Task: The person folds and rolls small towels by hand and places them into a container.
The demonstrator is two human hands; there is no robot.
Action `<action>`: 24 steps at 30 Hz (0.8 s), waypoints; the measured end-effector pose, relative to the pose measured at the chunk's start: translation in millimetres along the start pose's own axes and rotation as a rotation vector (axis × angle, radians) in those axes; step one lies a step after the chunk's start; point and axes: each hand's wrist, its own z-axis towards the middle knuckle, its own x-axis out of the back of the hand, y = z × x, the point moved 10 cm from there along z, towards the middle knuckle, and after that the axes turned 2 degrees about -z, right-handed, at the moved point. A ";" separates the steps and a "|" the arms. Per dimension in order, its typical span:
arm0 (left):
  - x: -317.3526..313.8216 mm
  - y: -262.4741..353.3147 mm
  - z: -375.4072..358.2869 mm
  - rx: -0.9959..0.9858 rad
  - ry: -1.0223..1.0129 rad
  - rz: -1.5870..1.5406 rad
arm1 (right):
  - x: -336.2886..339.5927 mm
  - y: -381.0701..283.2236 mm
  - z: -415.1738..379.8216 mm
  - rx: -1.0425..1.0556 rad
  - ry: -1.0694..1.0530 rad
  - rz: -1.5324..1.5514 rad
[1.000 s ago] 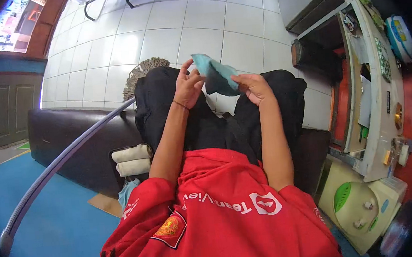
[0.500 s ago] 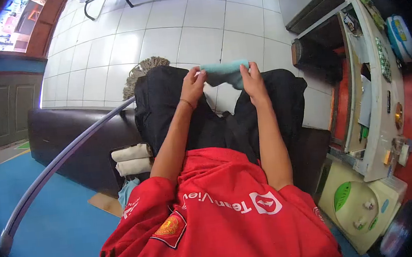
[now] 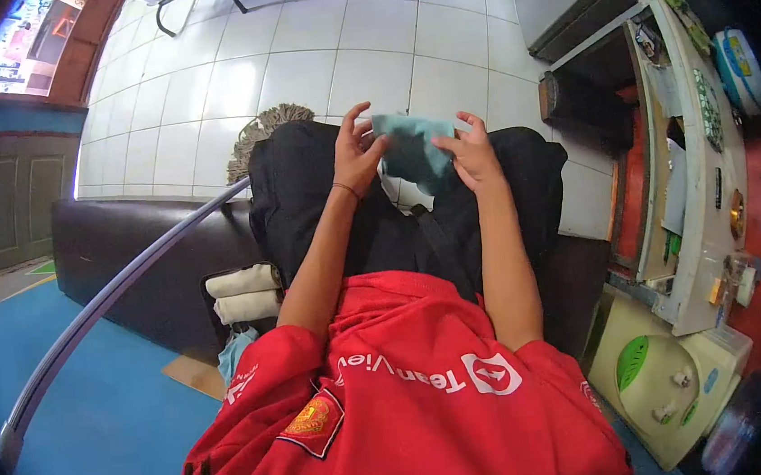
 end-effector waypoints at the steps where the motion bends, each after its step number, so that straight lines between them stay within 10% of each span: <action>1: 0.2 -3.9 2.0 -0.012 -0.020 0.033 | -1.4 0.5 0.1 -0.003 -0.028 -0.052; 14: 12.8 -1.8 -2.4 -0.080 0.103 0.723 | 4.2 -24.6 1.3 0.213 0.092 -0.350; 24: 15.2 6.6 -0.5 -0.070 0.146 0.551 | -7.5 -20.7 1.5 0.139 -0.044 -0.140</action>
